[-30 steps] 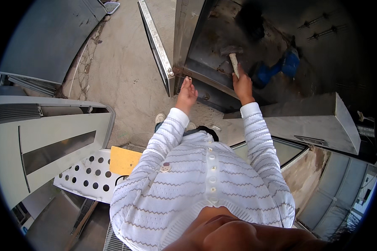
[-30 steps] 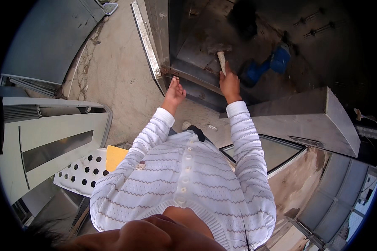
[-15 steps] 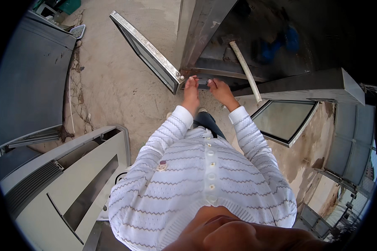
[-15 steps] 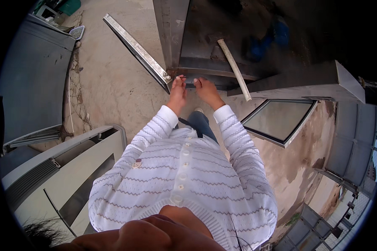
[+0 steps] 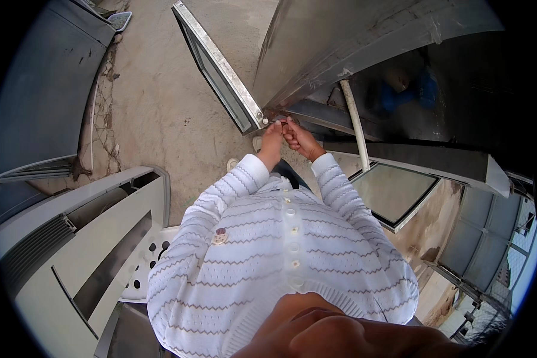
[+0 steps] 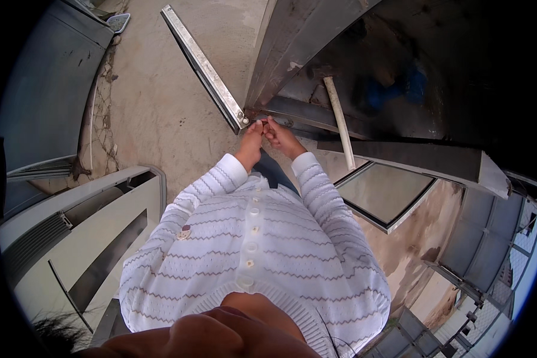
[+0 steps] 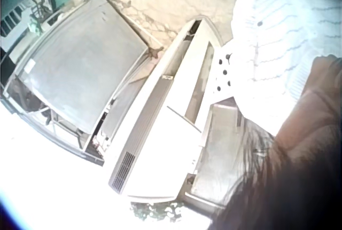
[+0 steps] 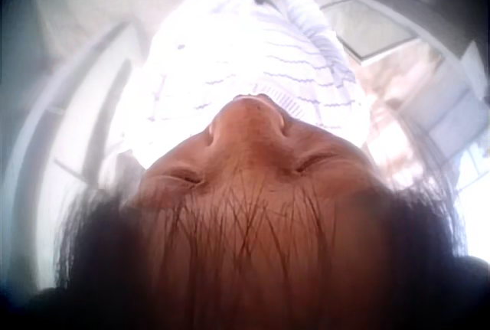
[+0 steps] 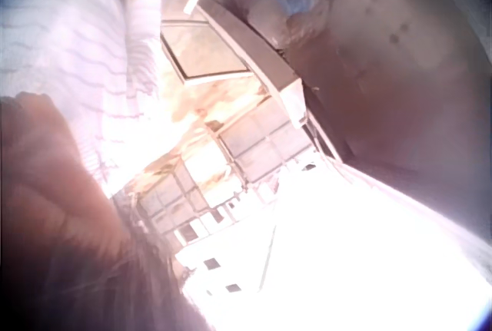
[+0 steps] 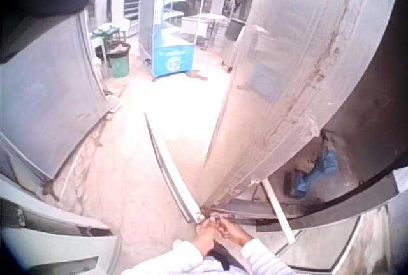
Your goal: The person uses a hammer and a metal pry bar to remove a glass door panel from a stainless steel appliance. They strike the hinge area with the hammer and pry the door away from the frame to detach it.
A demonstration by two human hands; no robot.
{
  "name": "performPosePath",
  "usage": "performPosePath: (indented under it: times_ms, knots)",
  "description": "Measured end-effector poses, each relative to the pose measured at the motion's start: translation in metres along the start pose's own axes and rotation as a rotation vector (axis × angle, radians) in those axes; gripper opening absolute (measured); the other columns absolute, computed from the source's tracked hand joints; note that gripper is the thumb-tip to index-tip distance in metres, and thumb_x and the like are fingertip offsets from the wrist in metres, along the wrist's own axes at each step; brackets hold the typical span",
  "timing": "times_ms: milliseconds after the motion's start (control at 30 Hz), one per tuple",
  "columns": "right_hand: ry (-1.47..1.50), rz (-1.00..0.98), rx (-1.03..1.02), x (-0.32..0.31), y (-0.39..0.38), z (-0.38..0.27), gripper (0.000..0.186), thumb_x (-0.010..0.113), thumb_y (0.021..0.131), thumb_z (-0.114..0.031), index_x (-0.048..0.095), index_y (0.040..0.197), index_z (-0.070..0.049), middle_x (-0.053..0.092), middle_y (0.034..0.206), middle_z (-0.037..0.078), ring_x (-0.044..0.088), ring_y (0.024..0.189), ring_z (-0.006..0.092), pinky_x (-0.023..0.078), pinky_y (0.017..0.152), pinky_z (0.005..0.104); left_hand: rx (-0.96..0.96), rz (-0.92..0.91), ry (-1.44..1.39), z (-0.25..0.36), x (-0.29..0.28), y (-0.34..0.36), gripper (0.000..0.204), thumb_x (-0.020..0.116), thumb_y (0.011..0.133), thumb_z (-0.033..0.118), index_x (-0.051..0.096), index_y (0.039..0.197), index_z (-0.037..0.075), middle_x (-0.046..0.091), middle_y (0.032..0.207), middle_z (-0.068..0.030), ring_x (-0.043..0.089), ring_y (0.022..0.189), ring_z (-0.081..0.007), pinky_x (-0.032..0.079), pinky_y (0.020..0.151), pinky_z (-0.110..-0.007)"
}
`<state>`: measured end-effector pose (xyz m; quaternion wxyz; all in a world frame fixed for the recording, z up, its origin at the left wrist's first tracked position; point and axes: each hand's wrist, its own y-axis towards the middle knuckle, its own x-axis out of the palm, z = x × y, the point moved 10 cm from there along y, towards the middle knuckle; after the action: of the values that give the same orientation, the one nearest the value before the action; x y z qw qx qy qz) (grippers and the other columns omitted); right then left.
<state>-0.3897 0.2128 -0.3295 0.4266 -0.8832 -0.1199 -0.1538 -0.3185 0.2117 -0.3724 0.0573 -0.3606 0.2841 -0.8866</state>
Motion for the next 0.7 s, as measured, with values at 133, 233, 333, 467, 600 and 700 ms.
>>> performPosePath:
  times_ms: [133, 233, 333, 467, 600, 700]
  knots:
    - [0.109, -0.07, 0.019, 0.0, 0.01, 0.005, 0.036, 0.047, 0.101, -0.045, 0.057, 0.091, -0.012, 0.039, 0.065, -0.007, 0.027, 0.048, 0.0035, 0.021, 0.042, 0.0198, 0.027, 0.016, 0.042, 0.002, -0.003, 0.001, 0.03, 0.043, 0.105, 0.03, 0.063, 0.1, 0.008, 0.059, 0.079, 0.001, 0.053, 0.073, -0.0101, 0.042, 0.073, -0.025]
    - [-0.128, -0.035, -0.086, -0.008, 0.015, -0.002, 0.036, 0.046, 0.102, -0.044, 0.06, 0.096, -0.011, 0.041, 0.067, -0.007, 0.03, 0.05, 0.0035, 0.025, 0.044, 0.0196, 0.034, -0.03, 0.03, 0.004, 0.003, 0.0, 0.032, 0.041, 0.105, 0.03, 0.062, 0.1, 0.008, 0.06, 0.081, 0.0005, 0.053, 0.073, -0.0098, 0.042, 0.072, -0.025]
    - [-0.173, 0.074, -0.315, -0.001, 0.008, -0.02, 0.037, 0.048, 0.102, -0.043, 0.063, 0.105, -0.009, 0.051, 0.072, -0.006, 0.036, 0.054, 0.0028, 0.028, 0.046, 0.0204, -0.017, 0.014, 0.017, 0.006, 0.007, -0.007, 0.032, 0.039, 0.106, 0.031, 0.062, 0.1, 0.009, 0.061, 0.084, 0.0007, 0.053, 0.074, -0.0097, 0.042, 0.071, -0.025]
    - [-0.191, 0.142, -0.566, -0.025, 0.03, -0.006, 0.037, 0.05, 0.101, -0.041, 0.065, 0.111, -0.008, 0.061, 0.079, -0.004, 0.042, 0.057, 0.0019, 0.028, 0.048, 0.0208, -0.058, 0.068, -0.081, -0.005, 0.005, -0.004, 0.029, 0.04, 0.106, 0.031, 0.061, 0.102, 0.011, 0.063, 0.09, 0.0008, 0.056, 0.08, -0.0102, 0.045, 0.074, -0.026]
    - [-0.22, 0.164, -0.421, -0.016, 0.017, -0.012, 0.036, 0.05, 0.101, -0.04, 0.066, 0.114, -0.011, 0.062, 0.079, -0.005, 0.043, 0.058, 0.0016, 0.027, 0.048, 0.0202, -0.101, 0.102, -0.209, 0.0, 0.011, -0.01, 0.026, 0.04, 0.105, 0.031, 0.059, 0.104, 0.013, 0.063, 0.095, 0.0012, 0.057, 0.086, -0.0111, 0.047, 0.078, -0.029]
    - [-0.194, 0.153, -0.287, -0.008, 0.003, -0.018, 0.038, 0.048, 0.103, -0.034, 0.064, 0.118, -0.004, 0.066, 0.096, 0.001, 0.056, 0.08, 0.0085, 0.042, 0.071, 0.0238, -0.136, 0.097, -0.191, 0.0, 0.014, -0.011, 0.023, 0.041, 0.105, 0.029, 0.058, 0.104, 0.014, 0.063, 0.095, 0.0013, 0.057, 0.087, -0.0121, 0.047, 0.078, -0.03]
